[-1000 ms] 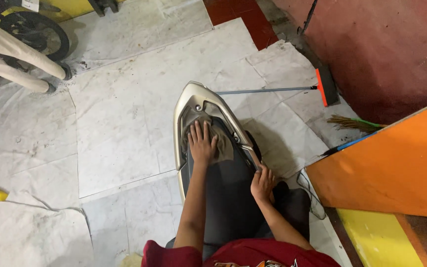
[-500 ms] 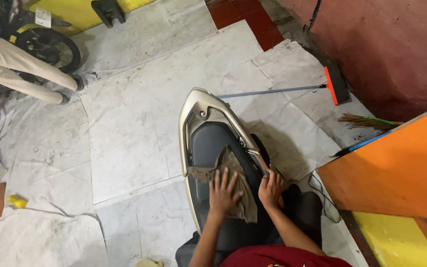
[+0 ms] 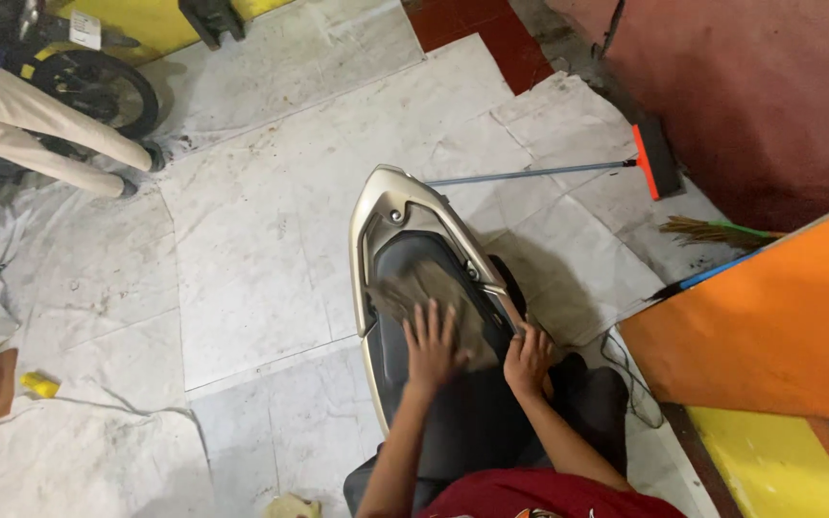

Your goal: The person wipes the black seat of a scooter using a brown cloth. They repeatedly rub the surface of the seat with both hands, focusing on the center and edges of the seat throughout the video.

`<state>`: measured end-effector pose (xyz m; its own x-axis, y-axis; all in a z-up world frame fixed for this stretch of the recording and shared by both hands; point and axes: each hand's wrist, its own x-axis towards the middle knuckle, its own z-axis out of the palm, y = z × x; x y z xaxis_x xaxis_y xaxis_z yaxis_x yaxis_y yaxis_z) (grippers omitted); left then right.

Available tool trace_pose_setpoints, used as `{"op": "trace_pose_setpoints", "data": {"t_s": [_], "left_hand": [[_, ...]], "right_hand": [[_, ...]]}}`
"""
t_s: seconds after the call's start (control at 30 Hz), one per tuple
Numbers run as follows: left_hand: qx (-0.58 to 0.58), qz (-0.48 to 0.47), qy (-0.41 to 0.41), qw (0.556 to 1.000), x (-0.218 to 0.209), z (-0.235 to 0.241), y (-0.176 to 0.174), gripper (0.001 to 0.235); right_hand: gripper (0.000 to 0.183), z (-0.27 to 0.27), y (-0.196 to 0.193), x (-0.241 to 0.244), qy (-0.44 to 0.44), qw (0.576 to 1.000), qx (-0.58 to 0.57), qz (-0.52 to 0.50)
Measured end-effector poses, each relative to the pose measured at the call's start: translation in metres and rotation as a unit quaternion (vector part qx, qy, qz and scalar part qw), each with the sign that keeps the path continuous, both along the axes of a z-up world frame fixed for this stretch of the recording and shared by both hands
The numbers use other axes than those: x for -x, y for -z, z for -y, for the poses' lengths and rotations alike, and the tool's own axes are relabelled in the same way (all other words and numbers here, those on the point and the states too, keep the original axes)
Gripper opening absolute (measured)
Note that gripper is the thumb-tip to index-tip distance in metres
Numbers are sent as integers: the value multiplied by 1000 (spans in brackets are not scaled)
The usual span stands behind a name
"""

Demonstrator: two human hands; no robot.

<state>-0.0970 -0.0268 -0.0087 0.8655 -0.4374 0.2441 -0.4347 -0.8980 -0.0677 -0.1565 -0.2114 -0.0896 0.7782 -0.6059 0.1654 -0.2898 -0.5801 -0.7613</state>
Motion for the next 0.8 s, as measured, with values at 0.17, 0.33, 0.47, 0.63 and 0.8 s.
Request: {"op": "trace_pose_setpoints", "data": {"t_s": [0.17, 0.33, 0.47, 0.63, 0.8], "left_hand": [[47, -66, 35, 996, 80, -6, 26, 87], [22, -93, 45, 994, -22, -20, 3, 76], [88, -13, -34, 995, -113, -27, -11, 78], [38, 18, -40, 998, -82, -7, -5, 86], [1, -100, 62, 993, 42, 2, -12, 98]], "right_hand": [[28, -5, -1, -3, 11, 999, 38, -5], [27, -1, 0, -2, 6, 1000, 21, 4], [28, -1, -3, -1, 0, 1000, 5, -14], [28, -1, 4, -2, 3, 1000, 11, -15], [30, -1, -4, 0, 2, 1000, 7, -23]]}}
